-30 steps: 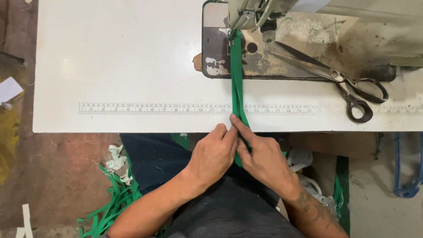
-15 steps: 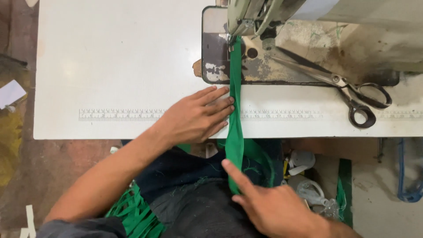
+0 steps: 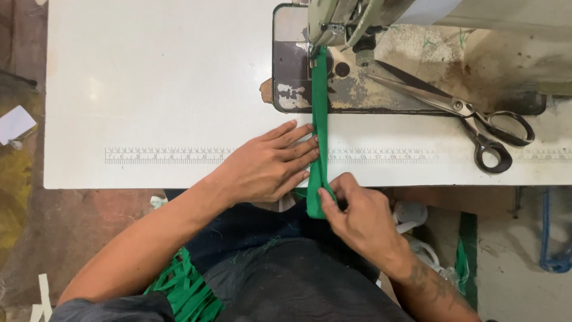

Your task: Sewing and trimming green fabric strips using an industrial sewing machine

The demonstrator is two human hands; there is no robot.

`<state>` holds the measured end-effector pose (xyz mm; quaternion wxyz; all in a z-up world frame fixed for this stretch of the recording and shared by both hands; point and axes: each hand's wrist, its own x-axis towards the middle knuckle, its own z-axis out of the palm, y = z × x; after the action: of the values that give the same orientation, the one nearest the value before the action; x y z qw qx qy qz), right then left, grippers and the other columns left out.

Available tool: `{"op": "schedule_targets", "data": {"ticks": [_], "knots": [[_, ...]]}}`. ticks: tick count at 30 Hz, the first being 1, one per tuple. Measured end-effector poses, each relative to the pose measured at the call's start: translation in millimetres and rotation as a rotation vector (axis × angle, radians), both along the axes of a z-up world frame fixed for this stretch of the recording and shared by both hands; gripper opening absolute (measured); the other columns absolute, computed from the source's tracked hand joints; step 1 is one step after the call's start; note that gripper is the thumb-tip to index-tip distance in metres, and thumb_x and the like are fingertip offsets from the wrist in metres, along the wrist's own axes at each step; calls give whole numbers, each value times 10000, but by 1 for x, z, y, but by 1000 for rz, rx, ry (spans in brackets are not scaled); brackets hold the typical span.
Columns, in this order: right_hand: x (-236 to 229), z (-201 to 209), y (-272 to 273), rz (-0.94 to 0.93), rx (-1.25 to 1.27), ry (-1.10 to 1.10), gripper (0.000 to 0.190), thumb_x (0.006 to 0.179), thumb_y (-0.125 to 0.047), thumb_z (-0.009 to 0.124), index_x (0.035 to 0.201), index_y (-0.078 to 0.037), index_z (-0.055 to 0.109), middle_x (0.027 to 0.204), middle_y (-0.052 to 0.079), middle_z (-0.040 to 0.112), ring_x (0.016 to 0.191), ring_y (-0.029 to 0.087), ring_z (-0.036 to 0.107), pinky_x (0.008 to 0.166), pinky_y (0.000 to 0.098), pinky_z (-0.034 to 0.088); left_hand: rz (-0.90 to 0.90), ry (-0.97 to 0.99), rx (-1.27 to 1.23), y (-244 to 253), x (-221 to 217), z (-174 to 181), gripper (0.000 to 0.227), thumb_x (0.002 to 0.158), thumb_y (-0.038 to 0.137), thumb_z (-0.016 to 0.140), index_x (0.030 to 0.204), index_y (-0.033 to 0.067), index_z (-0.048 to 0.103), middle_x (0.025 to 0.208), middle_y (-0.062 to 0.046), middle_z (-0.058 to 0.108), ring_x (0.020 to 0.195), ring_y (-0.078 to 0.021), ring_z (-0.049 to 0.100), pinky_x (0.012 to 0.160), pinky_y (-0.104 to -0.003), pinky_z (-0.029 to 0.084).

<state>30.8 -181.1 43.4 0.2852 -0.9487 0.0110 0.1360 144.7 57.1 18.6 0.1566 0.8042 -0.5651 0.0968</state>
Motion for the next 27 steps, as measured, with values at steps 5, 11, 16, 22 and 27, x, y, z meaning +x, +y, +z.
{"op": "schedule_targets", "data": {"ticks": [5, 11, 16, 22, 27], "knots": [[12, 38, -4, 407, -270, 273, 632, 1011, -800, 313, 858, -288, 650, 614, -79, 597, 543, 117, 601, 672, 355, 595, -27, 39, -35, 2, 2, 10, 514, 1151, 360, 470, 1396, -3, 739, 1392, -173, 760, 1515, -400, 496, 1344, -588, 262], [114, -16, -50, 657, -79, -606, 842, 1122, -499, 665, 1767, -157, 245, 1854, 57, 165, 1739, 273, 118, 1449, 523, 117, -70, 118, -94, 4, 11, 16, 463, 1142, 324, 516, 1401, 26, 758, 1369, -117, 774, 1515, -437, 472, 1344, -626, 230], [110, -23, -47, 680, -169, -630, 790, 1142, -547, 643, 1760, -189, 306, 1837, 16, 267, 1728, 271, 166, 1426, 550, 44, -48, 128, -76, 6, 11, 12, 474, 1141, 350, 513, 1365, 24, 774, 1393, -99, 760, 1544, -439, 435, 1352, -637, 202], [98, -22, -44, 685, -167, -626, 910, 1091, -714, 617, 1769, -267, 209, 1846, -36, 188, 1739, 249, 114, 1392, 694, -28, -63, 144, -65, 3, 8, 15, 489, 1138, 390, 504, 1306, 11, 765, 1380, -150, 743, 1555, -429, 420, 1356, -637, 182], [110, -19, -48, 685, -224, -626, 1037, 1019, -798, 763, 1767, -278, 268, 1845, -38, 243, 1732, 279, 73, 1343, 724, -102, -57, 127, -81, 4, 26, 17, 491, 1126, 407, 519, 1290, 37, 796, 1317, -119, 780, 1502, -436, 489, 1329, -655, 236]]}}
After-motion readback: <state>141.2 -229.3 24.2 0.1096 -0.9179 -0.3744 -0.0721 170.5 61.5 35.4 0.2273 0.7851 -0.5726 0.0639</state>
